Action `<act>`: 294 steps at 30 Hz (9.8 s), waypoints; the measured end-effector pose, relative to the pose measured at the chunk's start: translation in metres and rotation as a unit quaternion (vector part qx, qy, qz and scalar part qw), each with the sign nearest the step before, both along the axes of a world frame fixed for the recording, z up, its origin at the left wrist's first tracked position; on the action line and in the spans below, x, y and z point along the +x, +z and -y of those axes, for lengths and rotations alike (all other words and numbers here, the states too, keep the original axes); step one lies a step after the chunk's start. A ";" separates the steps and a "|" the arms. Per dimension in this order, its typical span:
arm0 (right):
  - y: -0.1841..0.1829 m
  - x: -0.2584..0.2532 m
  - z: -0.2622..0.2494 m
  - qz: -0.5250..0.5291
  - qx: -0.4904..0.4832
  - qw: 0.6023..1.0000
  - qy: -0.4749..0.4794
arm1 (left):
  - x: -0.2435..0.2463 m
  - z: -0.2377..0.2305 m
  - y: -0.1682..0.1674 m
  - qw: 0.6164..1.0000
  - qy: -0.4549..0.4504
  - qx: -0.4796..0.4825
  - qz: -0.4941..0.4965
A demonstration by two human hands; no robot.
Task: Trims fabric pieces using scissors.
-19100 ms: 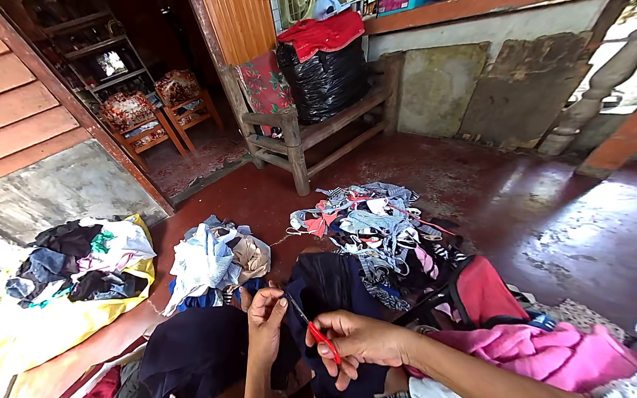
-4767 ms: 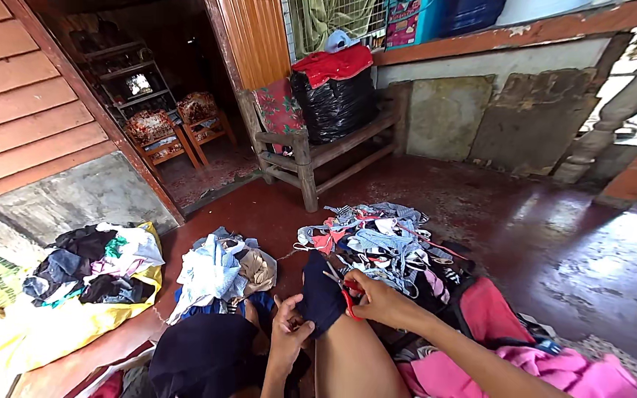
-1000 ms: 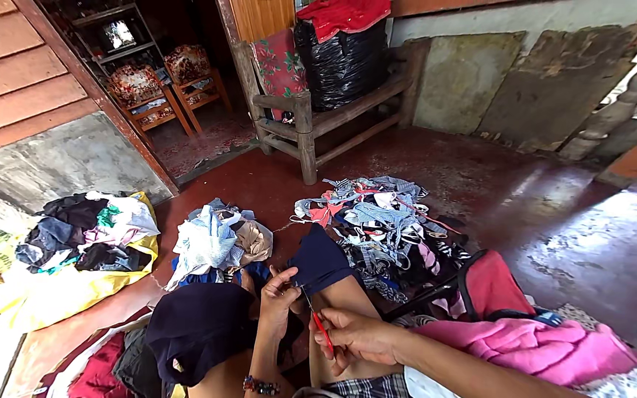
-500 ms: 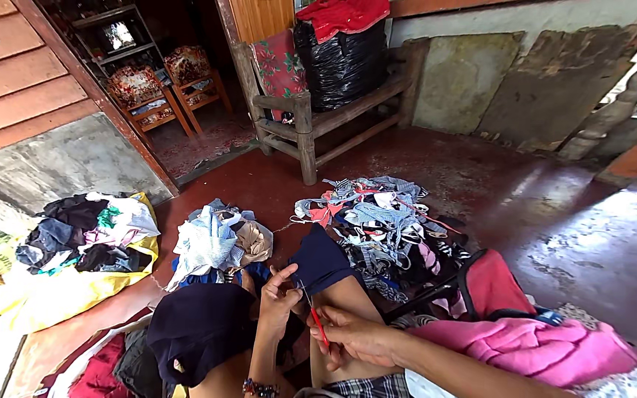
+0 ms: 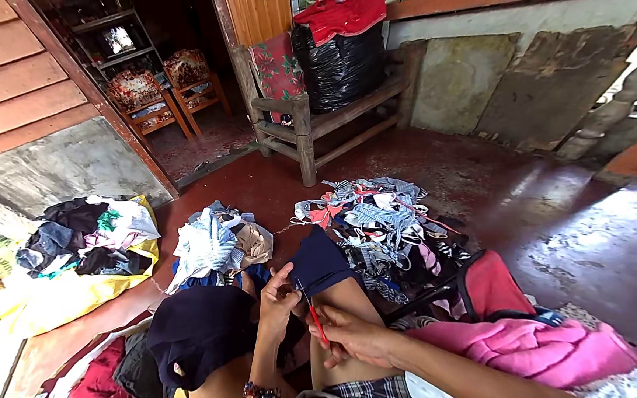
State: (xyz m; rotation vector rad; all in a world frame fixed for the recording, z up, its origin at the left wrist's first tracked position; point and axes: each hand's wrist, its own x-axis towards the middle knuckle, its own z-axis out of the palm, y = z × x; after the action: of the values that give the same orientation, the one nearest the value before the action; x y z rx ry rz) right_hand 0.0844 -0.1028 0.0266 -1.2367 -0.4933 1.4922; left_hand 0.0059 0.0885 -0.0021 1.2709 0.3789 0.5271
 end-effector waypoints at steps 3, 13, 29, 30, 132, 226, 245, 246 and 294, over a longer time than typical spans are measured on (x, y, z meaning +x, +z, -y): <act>0.001 -0.005 0.002 0.005 0.010 1.000 -0.001 | -0.001 -0.001 0.000 1.000 0.002 -0.005 0.000; -0.005 -0.002 -0.005 0.022 0.022 0.999 -0.009 | -0.002 -0.001 0.005 1.000 -0.002 -0.019 -0.009; -0.008 0.002 -0.004 -0.010 0.021 1.000 0.007 | -0.002 -0.003 0.003 0.999 0.005 0.034 -0.032; -0.008 0.002 -0.004 -0.007 0.024 1.000 0.005 | -0.002 -0.004 0.004 0.999 0.004 0.023 -0.026; -0.008 0.020 -0.015 0.010 0.052 0.999 0.011 | 0.007 0.012 0.005 0.989 0.131 -0.063 0.032; 0.024 0.044 -0.006 0.271 -0.089 0.919 0.272 | 0.000 -0.009 -0.027 0.988 -0.123 -0.084 0.039; 0.035 0.086 0.006 0.596 -0.149 0.789 0.014 | 0.004 -0.007 -0.033 0.991 -0.093 -0.093 0.034; 0.034 0.080 0.002 0.600 -0.162 0.783 0.009 | 0.003 -0.008 -0.032 0.992 -0.093 -0.081 0.033; 0.136 0.158 0.083 0.060 0.406 0.824 -0.390 | 0.151 0.062 0.049 0.937 -0.227 0.265 0.000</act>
State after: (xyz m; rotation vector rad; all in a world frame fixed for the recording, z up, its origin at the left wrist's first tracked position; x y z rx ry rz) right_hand 0.2421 -0.1862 0.1624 -0.6815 -0.5313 0.3958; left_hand 0.1574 0.0264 0.0474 1.8162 -0.0782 0.2338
